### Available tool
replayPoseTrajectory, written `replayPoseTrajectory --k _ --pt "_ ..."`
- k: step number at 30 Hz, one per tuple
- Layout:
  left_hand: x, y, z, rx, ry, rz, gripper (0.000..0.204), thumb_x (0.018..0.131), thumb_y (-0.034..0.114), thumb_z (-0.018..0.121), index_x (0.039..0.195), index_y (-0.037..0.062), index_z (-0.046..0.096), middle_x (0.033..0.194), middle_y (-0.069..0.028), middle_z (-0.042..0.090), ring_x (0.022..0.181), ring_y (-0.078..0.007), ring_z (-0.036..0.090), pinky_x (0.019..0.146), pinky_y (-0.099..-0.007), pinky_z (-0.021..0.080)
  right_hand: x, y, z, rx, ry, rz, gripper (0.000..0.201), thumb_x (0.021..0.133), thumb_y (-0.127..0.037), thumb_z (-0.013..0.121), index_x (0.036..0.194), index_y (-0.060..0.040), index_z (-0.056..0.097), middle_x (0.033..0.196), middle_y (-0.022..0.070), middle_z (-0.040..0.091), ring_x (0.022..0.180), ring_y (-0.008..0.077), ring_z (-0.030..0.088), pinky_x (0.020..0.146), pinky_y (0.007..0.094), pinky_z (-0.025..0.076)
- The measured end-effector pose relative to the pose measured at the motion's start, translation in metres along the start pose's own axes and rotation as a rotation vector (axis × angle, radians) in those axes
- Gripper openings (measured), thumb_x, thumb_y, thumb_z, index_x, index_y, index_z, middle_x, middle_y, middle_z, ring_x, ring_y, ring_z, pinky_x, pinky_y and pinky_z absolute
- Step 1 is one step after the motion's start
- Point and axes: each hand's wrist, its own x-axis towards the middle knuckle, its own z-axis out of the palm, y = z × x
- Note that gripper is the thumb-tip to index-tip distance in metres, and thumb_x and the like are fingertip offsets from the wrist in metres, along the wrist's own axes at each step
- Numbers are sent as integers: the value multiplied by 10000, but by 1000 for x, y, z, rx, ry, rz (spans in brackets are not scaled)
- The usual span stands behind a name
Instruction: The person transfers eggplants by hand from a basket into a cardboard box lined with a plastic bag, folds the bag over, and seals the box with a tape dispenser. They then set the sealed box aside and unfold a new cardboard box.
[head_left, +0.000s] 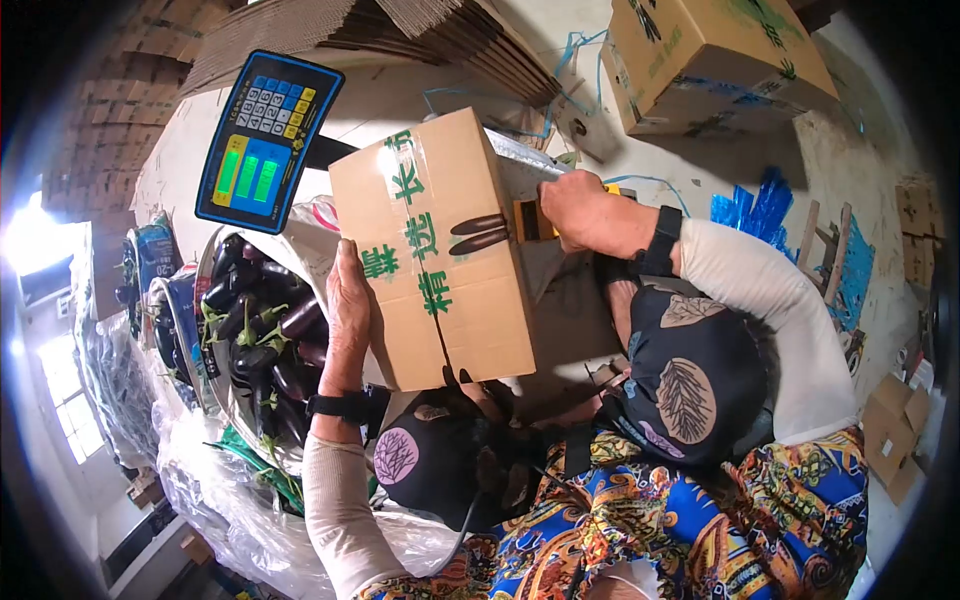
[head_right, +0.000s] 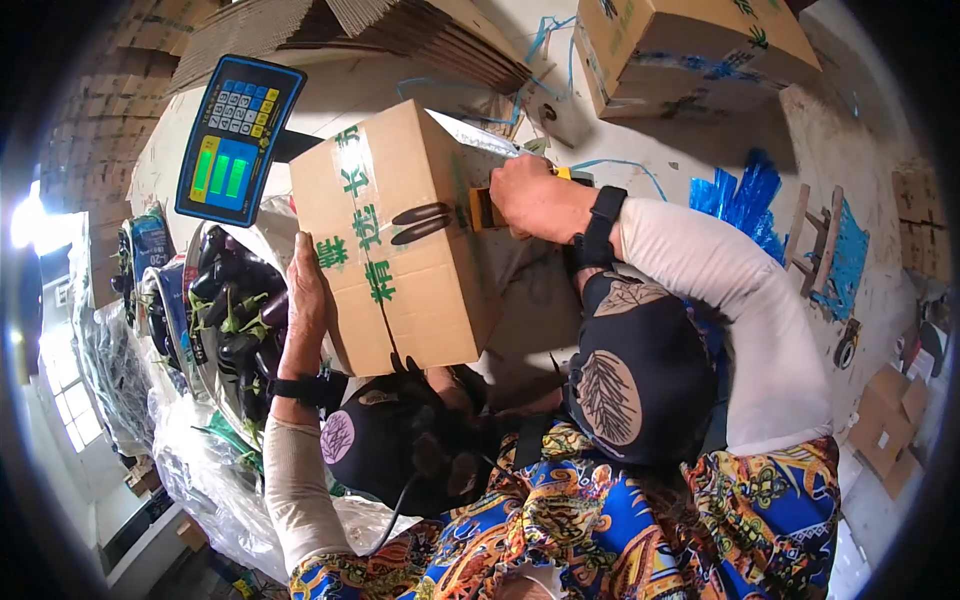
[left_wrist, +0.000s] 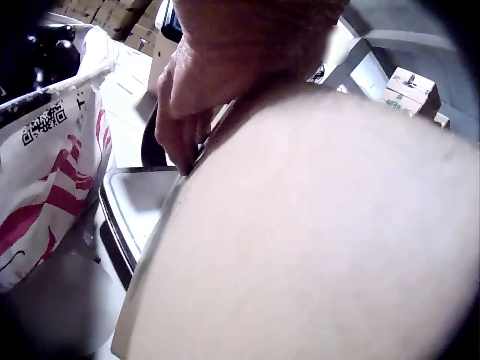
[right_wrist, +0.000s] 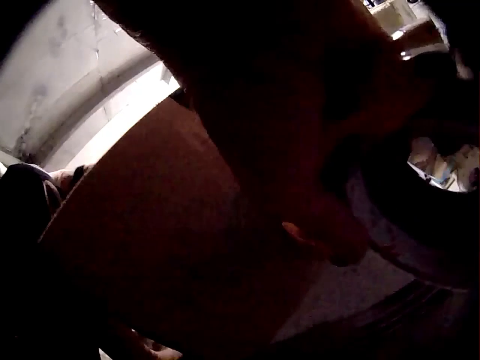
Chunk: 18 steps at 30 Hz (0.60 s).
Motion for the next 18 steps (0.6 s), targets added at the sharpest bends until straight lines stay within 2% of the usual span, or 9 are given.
replayPoseTrajectory --k 1,5,8,9,11,12,14,16,18 --pt "3 -7 -1 -24 -8 3 656 1039 499 345 1314 -64 539 1237 -149 632 1153 -219 562 1003 -326 401 3 1 -8 51 -146 -59 145 641 -247 731 741 -141 728 760 30 678 735 213 682 558 341 523" --pt "4 -10 3 -50 18 58 675 1033 516 350 1340 -61 519 1268 -155 616 1184 -220 545 1028 -330 387 14 -20 23 -460 65 -276 212 719 -262 714 857 -112 774 879 56 730 877 232 692 640 384 547" --pt "-2 1 2 -124 -40 -37 665 1026 499 376 1404 -42 455 1338 -172 569 1234 -232 517 1060 -331 368 7 5 16 -39 -19 -239 184 679 -261 712 740 -88 716 826 123 681 884 279 659 607 424 492" --pt "1 2 4 -95 -29 23 660 1025 495 381 1425 -26 435 1355 -169 552 1250 -229 502 1060 -325 368 7 13 7 255 -115 -17 192 630 -225 739 733 -67 702 853 178 693 823 314 684 628 448 514" --pt "-1 20 16 -40 -14 140 658 1022 488 389 1468 4 393 1388 -163 516 1280 -223 471 1060 -313 369 -11 39 -2 358 -167 110 380 640 -296 775 861 -4 674 884 217 686 852 377 674 699 437 529" --pt "-10 43 18 10 -89 148 674 1011 414 432 1517 5 259 1456 -214 445 1340 -259 443 1112 -343 329 -30 58 -25 471 -249 170 542 645 -414 802 968 -4 658 944 220 685 915 377 659 748 425 516" --pt "-7 47 40 -152 -150 167 726 967 347 513 1524 -7 211 1482 -258 385 1391 -315 371 1138 -390 303 -61 98 -52 829 -365 294 591 692 -453 807 1059 -20 644 963 137 689 891 283 648 782 368 498" --pt "-10 58 67 124 -152 366 810 906 305 582 1523 -24 172 1511 -309 284 1433 -398 267 1169 -445 245 -96 141 -38 1414 -108 271 505 811 -239 742 1234 -9 586 1012 45 669 859 145 644 773 288 525" --pt "-23 79 109 330 -42 548 873 857 293 610 1520 -37 147 1527 -340 197 1439 -473 189 1178 -510 189 -133 127 -91 1948 20 344 405 844 -235 721 1161 -8 613 990 47 673 824 123 667 751 265 565"
